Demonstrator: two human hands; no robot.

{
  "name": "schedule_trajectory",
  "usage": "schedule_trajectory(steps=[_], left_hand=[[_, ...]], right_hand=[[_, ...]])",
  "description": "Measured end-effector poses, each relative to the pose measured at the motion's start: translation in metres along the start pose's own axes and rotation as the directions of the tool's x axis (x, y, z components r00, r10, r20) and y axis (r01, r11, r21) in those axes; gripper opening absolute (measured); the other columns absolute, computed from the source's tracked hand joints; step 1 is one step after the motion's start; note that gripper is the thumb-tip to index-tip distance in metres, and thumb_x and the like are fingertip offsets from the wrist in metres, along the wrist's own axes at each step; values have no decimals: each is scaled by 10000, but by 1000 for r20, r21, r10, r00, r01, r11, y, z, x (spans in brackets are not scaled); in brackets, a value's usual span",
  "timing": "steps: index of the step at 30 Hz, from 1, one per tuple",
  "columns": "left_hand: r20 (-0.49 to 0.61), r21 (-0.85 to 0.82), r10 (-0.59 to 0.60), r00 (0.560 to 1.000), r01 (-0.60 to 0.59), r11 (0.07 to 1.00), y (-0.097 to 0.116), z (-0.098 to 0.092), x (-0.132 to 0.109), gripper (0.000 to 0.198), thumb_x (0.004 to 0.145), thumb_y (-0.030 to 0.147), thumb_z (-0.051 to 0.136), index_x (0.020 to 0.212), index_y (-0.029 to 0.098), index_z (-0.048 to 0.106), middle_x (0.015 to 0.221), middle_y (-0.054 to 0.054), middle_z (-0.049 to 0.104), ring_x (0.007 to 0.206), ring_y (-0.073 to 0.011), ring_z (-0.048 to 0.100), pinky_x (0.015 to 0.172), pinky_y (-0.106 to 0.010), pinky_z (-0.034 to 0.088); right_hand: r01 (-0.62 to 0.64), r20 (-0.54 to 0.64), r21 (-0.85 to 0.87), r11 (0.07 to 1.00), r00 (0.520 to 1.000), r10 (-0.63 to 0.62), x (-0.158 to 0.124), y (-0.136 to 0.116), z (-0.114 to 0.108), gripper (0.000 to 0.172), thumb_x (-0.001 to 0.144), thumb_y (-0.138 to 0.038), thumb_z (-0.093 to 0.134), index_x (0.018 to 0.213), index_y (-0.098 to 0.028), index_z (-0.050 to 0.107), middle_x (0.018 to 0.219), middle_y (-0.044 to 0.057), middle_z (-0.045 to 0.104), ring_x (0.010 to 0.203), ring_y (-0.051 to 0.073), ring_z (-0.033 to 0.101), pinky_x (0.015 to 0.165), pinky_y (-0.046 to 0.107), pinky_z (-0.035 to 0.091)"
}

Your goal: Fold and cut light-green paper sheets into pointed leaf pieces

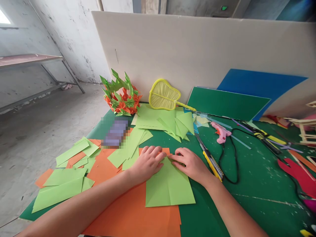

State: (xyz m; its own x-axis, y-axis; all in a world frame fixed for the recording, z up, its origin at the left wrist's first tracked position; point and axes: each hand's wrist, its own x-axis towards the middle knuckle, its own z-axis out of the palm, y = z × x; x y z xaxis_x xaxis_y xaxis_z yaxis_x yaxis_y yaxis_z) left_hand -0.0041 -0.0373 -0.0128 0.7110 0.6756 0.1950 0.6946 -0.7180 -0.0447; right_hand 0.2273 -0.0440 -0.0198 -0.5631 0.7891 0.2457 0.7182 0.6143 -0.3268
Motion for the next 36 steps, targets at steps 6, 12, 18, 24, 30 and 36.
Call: schedule_trajectory(steps=[6, 12, 18, 24, 30, 36], left_hand=[[21, -13, 0, 1000, 0, 1000, 0, 2, 0, 228, 956, 307, 469, 1119, 172, 553, 1139, -84, 565, 939, -236, 506, 834, -378, 386], [37, -38, 30, 999, -28, 999, 0, -1, 1, 229, 979, 289, 428, 1114, 163, 563, 1124, -97, 579, 1008, -245, 506, 858, -386, 379], [53, -43, 17, 998, -15, 999, -1, -4, 2, 247, 968, 298, 469, 1173, 187, 549, 1113, -68, 587, 1008, -233, 501, 849, -368, 353], [78, -9, 18, 997, -17, 1000, 0, -6, 4, 257, 953, 298, 496, 1191, 228, 564, 1123, -49, 591, 999, -221, 503, 842, -362, 329], [65, 13, 28, 997, -29, 1000, 0, -8, 3, 254, 947, 307, 508, 1175, 221, 580, 1135, -44, 588, 993, -210, 500, 843, -355, 342], [58, 6, 46, 997, -47, 999, -1, -5, 2, 326, 961, 268, 458, 1277, 242, 536, 1209, -57, 574, 1010, -227, 495, 849, -368, 345]], right_hand=[[28, 63, -56, 998, 998, -24, 2, -3, -2, 308, 981, -251, 465, 1251, -252, 614, 940, 65, 583, 882, 213, 542, 738, 324, 471], [35, 95, -122, 992, 995, -23, 3, -8, -4, 338, 997, -262, 419, 1298, -242, 569, 966, 75, 595, 882, 220, 540, 741, 340, 466], [36, 88, -135, 990, 996, -24, 3, -8, -3, 326, 993, -271, 423, 1274, -242, 585, 921, 69, 581, 858, 216, 537, 715, 330, 452], [29, 61, -72, 997, 998, -25, 2, -5, -10, 271, 992, -262, 428, 1133, -216, 655, 908, 64, 588, 868, 205, 545, 727, 317, 450], [-38, 6, -18, 999, 999, 38, -3, 0, -20, 258, 957, -176, 431, 798, -190, 634, 826, 55, 599, 822, 196, 555, 703, 317, 445], [-31, -20, 10, 999, 999, 31, -2, -1, -18, 196, 915, -162, 479, 763, -209, 594, 827, 53, 612, 821, 203, 569, 713, 327, 462]])
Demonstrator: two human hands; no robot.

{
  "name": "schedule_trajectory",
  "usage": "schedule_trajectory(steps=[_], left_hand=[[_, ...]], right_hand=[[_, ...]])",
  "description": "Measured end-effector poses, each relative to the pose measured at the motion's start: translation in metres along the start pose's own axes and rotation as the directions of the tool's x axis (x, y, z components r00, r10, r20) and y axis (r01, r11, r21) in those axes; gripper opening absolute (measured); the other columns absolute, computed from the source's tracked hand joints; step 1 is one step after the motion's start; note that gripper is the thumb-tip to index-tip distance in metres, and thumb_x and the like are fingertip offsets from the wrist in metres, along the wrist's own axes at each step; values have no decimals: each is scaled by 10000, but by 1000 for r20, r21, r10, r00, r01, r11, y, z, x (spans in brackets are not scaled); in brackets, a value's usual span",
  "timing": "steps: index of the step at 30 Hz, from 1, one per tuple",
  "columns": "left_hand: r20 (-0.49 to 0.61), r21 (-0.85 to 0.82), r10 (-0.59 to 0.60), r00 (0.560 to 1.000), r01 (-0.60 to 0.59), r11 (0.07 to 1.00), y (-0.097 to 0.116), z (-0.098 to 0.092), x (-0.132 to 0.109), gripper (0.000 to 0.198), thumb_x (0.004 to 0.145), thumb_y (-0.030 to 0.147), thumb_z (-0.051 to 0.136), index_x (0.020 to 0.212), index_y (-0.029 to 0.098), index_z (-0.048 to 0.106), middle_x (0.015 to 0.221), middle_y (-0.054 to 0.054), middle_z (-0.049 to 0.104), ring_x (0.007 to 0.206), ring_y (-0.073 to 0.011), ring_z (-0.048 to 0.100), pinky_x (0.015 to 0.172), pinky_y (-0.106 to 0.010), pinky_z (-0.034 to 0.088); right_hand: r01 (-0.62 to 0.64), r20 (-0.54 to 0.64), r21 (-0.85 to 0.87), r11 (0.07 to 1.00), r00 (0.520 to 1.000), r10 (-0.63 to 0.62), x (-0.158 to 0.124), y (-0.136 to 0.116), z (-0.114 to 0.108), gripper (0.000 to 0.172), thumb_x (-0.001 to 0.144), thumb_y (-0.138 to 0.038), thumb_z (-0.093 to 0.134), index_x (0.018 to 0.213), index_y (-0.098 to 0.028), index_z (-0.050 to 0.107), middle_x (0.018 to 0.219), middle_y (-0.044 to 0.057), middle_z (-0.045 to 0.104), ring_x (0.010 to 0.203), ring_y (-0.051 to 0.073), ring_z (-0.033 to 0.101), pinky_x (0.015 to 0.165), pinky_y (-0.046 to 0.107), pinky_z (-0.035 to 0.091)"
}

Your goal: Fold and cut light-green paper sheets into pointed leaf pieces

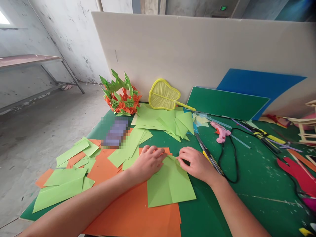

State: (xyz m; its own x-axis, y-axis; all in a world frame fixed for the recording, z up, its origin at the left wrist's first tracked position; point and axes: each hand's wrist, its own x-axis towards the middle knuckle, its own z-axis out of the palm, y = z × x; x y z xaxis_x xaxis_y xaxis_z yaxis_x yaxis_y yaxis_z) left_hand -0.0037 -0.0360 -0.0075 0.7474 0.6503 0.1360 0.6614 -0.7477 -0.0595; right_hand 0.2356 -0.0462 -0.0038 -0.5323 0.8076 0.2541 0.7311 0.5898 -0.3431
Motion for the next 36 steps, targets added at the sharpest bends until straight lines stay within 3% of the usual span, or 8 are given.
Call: schedule_trajectory(steps=[5, 10, 17, 23, 29, 36], left_hand=[[7, -14, 135, 991, -135, 991, -1, 1, 0, 438, 944, 156, 441, 1366, 271, 467, 1265, -62, 556, 1016, -223, 497, 869, -348, 337], [15, 12, 153, 988, -153, 988, -2, 1, -1, 514, 899, 151, 483, 1399, 253, 432, 1280, -81, 539, 1023, -242, 481, 860, -354, 337], [36, 21, 135, 990, -136, 990, -1, 0, 0, 510, 897, 147, 460, 1392, 269, 436, 1290, -74, 530, 1030, -253, 482, 861, -372, 338], [21, 15, 92, 996, -93, 996, 1, 1, -1, 446, 919, 181, 466, 1346, 311, 469, 1214, -61, 548, 1040, -252, 492, 859, -381, 331], [-6, 51, 33, 999, -33, 998, 5, 6, -3, 370, 917, 155, 458, 1278, 219, 510, 1176, -87, 567, 1008, -251, 503, 848, -389, 334], [-32, 42, -11, 999, 13, 999, 3, 4, -3, 312, 939, 203, 436, 1234, 210, 539, 1232, -88, 549, 1017, -253, 496, 848, -391, 338]], right_hand=[[-75, -25, 71, 995, 997, 77, 1, 1, 7, 94, 925, -247, 543, 845, -225, 587, 842, 39, 621, 810, 195, 574, 674, 302, 461], [-132, -17, 107, 985, 991, 134, 2, 3, 16, 92, 894, -284, 608, 971, -236, 611, 935, 44, 632, 872, 206, 584, 690, 296, 471], [-204, -31, 158, 966, 977, 211, 4, 0, 20, 109, 868, -299, 622, 952, -230, 638, 764, 11, 573, 699, 173, 567, 593, 276, 462], [-250, -47, 202, 947, 963, 264, 5, 0, 23, 69, 835, -263, 635, 800, -226, 589, 744, 2, 570, 696, 170, 555, 588, 274, 443], [-246, -48, 205, 947, 964, 260, 6, -2, 22, 103, 834, -227, 604, 743, -226, 555, 697, -8, 580, 694, 175, 548, 605, 282, 422], [-231, -60, 230, 945, 966, 251, 6, -5, 23, 75, 830, -214, 579, 759, -227, 561, 643, -19, 534, 605, 156, 513, 550, 266, 400]])
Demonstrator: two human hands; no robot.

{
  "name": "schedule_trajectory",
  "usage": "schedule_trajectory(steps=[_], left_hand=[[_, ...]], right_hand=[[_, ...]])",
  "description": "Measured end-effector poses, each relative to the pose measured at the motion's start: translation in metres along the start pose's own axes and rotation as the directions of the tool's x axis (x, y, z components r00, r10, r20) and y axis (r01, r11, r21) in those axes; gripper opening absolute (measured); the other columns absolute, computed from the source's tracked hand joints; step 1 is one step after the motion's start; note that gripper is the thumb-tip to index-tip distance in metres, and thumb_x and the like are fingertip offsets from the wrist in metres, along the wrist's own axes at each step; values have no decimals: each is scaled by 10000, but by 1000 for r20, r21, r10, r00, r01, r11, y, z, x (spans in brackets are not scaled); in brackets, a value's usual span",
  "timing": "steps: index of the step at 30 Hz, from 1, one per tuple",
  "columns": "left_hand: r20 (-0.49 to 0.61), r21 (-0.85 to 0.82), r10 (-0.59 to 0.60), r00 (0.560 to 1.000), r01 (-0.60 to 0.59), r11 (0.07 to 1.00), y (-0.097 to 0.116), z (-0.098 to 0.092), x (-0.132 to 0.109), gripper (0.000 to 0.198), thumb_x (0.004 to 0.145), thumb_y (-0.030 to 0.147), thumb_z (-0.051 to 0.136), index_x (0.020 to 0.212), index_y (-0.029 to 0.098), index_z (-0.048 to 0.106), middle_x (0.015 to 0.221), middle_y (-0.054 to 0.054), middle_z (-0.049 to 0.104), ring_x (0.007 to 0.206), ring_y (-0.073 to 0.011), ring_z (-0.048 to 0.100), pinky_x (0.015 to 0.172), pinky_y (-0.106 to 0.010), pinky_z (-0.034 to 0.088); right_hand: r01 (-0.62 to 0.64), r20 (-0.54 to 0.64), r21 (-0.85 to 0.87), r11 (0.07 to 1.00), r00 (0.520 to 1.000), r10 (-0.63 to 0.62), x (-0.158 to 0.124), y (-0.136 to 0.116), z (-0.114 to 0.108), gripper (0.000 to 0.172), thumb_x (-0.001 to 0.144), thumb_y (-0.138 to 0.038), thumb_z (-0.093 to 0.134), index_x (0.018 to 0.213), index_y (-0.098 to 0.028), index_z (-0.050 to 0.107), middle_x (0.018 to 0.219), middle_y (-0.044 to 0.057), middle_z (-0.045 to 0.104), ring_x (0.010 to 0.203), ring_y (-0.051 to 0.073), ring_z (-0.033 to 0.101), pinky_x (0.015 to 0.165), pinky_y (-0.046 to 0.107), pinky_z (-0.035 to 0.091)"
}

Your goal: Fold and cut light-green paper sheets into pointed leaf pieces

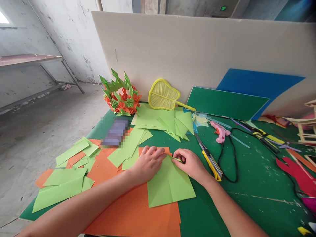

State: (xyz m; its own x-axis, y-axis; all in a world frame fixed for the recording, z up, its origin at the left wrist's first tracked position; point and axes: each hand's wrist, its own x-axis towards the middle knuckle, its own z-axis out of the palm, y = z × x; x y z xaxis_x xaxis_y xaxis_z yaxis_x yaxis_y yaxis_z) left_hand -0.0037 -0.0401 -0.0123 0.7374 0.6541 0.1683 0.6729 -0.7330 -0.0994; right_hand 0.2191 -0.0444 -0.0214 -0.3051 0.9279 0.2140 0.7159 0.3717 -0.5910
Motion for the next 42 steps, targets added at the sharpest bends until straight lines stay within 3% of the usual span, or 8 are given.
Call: schedule_trajectory(steps=[8, 11, 14, 16, 20, 27, 35, 42], left_hand=[[-28, -114, -80, 996, 77, 991, -4, 3, 0, 348, 944, 285, 444, 1265, 174, 520, 1262, -112, 535, 1015, -255, 494, 879, -399, 366], [-16, -133, -76, 997, 73, 988, -3, 1, 0, 305, 929, 245, 460, 1221, 190, 531, 1246, -94, 543, 997, -247, 496, 867, -394, 363], [7, -128, -21, 1000, 22, 991, -3, -3, 1, 264, 940, 198, 439, 1178, 224, 547, 1245, -68, 546, 1017, -240, 496, 854, -378, 353], [15, -132, 9, 1000, -7, 991, -3, -5, 1, 257, 956, 193, 423, 1175, 239, 551, 1225, -60, 558, 1036, -235, 497, 850, -368, 344], [31, -125, 41, 999, -37, 991, -2, -5, 2, 289, 983, 176, 368, 1194, 241, 555, 1150, -47, 599, 1035, -226, 500, 858, -373, 321], [-39, -46, -26, 999, 24, 999, -3, -1, 1, 241, 957, 256, 440, 1140, 223, 594, 1157, -51, 599, 1017, -234, 494, 863, -389, 329], [-106, -76, -97, 990, 89, 993, -6, 11, -1, 360, 918, 313, 496, 1250, 176, 526, 1268, -91, 554, 1015, -250, 499, 868, -394, 344], [-81, -62, -41, 996, 36, 997, -6, 7, 1, 217, 940, 273, 469, 1105, 207, 594, 1204, -48, 594, 1016, -243, 499, 890, -399, 330]], right_hand=[[128, 70, -12, 992, 989, -127, -2, -5, -2, 106, 828, -123, 569, 827, -229, 583, 703, -11, 547, 691, 165, 536, 615, 273, 432], [163, 121, -6, 987, 980, -161, -4, -7, -5, 60, 842, -236, 654, 856, -228, 597, 748, 5, 575, 743, 182, 543, 637, 286, 441], [200, 143, -1, 980, 970, -198, -4, -7, -7, 223, 831, -420, 693, 899, -219, 627, 804, 29, 612, 781, 199, 554, 675, 310, 455], [228, 135, 11, 974, 965, -227, -4, -5, -8, 236, 880, -448, 627, 902, -214, 644, 825, 44, 628, 802, 205, 565, 700, 325, 460], [269, 133, 16, 963, 954, -269, -5, -2, -8, 214, 964, -318, 508, 869, -217, 671, 831, 53, 641, 833, 205, 579, 724, 338, 466], [279, 160, 54, 959, 945, -285, -5, 3, -8, 153, 944, -222, 538, 909, -216, 687, 820, 37, 658, 817, 188, 586, 722, 322, 471], [247, 173, 46, 968, 952, -251, -5, 2, -9, 111, 915, -195, 572, 900, -216, 680, 780, 23, 649, 782, 182, 584, 700, 307, 463], [234, 179, 8, 972, 956, -231, -5, -1, -10, 104, 915, -218, 581, 932, -216, 684, 749, 18, 626, 762, 183, 576, 681, 305, 467]])
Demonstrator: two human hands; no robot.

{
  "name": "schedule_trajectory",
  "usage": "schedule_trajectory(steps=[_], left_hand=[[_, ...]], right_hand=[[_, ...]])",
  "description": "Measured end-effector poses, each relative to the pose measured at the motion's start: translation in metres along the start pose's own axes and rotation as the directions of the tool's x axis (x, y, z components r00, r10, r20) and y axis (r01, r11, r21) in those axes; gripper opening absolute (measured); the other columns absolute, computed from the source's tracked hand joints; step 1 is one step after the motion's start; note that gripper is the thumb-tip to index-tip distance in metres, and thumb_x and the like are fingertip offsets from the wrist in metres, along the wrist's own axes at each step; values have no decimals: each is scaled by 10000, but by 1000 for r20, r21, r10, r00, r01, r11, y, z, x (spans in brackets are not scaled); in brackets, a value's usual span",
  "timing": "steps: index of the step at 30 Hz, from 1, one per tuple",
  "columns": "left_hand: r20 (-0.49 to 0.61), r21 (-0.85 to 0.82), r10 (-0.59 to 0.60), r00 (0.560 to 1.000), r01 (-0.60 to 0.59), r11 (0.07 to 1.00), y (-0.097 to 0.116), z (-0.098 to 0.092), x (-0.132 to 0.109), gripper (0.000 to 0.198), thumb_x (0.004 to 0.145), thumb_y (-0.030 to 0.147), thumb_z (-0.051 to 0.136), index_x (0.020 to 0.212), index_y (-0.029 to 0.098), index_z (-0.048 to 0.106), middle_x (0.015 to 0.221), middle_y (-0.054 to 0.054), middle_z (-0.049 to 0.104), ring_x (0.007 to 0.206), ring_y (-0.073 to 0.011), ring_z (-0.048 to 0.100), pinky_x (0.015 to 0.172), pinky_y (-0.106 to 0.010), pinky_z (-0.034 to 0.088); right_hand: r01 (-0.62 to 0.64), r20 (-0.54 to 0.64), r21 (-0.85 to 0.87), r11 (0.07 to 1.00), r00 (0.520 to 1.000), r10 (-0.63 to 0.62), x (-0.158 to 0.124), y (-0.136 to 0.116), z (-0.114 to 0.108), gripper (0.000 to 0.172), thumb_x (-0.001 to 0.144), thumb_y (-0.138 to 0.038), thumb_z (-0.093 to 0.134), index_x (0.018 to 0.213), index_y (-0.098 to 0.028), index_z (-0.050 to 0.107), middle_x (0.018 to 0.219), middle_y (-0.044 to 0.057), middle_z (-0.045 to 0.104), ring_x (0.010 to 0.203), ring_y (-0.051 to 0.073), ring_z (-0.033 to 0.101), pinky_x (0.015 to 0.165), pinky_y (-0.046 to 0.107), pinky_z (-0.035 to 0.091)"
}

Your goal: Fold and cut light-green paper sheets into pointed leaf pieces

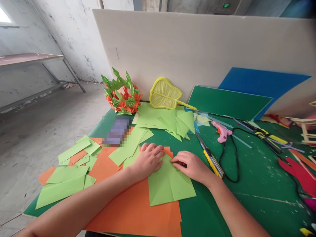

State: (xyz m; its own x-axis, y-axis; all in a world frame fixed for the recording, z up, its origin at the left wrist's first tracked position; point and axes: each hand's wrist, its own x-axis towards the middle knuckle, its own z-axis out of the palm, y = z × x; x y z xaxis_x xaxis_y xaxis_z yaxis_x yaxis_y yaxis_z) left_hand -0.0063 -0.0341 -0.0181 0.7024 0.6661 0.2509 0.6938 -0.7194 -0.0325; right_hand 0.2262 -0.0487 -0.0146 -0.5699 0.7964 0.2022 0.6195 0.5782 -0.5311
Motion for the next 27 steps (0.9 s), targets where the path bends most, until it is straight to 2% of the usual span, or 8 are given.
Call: schedule_trajectory(steps=[4, 8, 12, 18, 23, 27], left_hand=[[-32, 35, -1, 999, 2, 999, 1, -5, 0, 197, 925, 315, 507, 1028, 182, 610, 1157, -76, 602, 1019, -256, 500, 900, -415, 332], [-54, -30, -16, 998, 15, 999, -3, -10, 0, 265, 925, 420, 531, 894, 172, 619, 1046, -81, 620, 993, -257, 514, 904, -425, 351], [-8, -163, 107, 994, -106, 981, -6, -14, -1, 276, 948, 407, 512, 847, 171, 615, 962, -76, 636, 909, -229, 536, 834, -388, 398], [-34, -323, 270, 962, -266, 908, -8, -12, 0, 255, 984, 317, 463, 837, 171, 611, 843, -57, 644, 850, -197, 554, 774, -318, 437], [-44, -385, 306, 951, -299, 873, -9, -11, -1, 216, 974, 301, 483, 840, 177, 596, 770, -40, 628, 745, -181, 552, 688, -304, 424], [-93, -400, 404, 910, -405, 822, -5, -13, -1, 203, 983, 229, 448, 882, 180, 617, 843, -53, 648, 762, -172, 567, 696, -299, 422]], right_hand=[[33, -10, -127, 991, 999, -34, 0, -2, -1, 186, 945, -303, 553, 1025, -220, 700, 846, 48, 640, 846, 203, 579, 757, 340, 471], [46, 27, -288, 957, 999, -40, 1, -6, 0, 296, 968, -361, 502, 1185, -233, 657, 949, 72, 645, 906, 231, 572, 767, 371, 466], [49, 42, -330, 943, 998, -37, 3, -9, 6, 344, 981, -370, 470, 1274, -239, 596, 1153, 86, 639, 1020, 250, 574, 837, 403, 477], [66, 37, -198, 978, 998, -60, 3, -9, 6, 372, 1010, -296, 383, 1348, -257, 534, 1307, 64, 605, 1182, 257, 535, 970, 438, 457], [45, 14, 30, 999, 999, -46, 2, -10, 1, 470, 1023, -291, 341, 1491, -324, 305, 1319, 16, 609, 1219, 201, 537, 1016, 383, 452], [108, 77, 69, 992, 991, -113, 1, -11, 8, 555, 1005, -252, 379, 1520, -353, 198, 1443, 5, 499, 1311, 199, 467, 1094, 411, 393]])
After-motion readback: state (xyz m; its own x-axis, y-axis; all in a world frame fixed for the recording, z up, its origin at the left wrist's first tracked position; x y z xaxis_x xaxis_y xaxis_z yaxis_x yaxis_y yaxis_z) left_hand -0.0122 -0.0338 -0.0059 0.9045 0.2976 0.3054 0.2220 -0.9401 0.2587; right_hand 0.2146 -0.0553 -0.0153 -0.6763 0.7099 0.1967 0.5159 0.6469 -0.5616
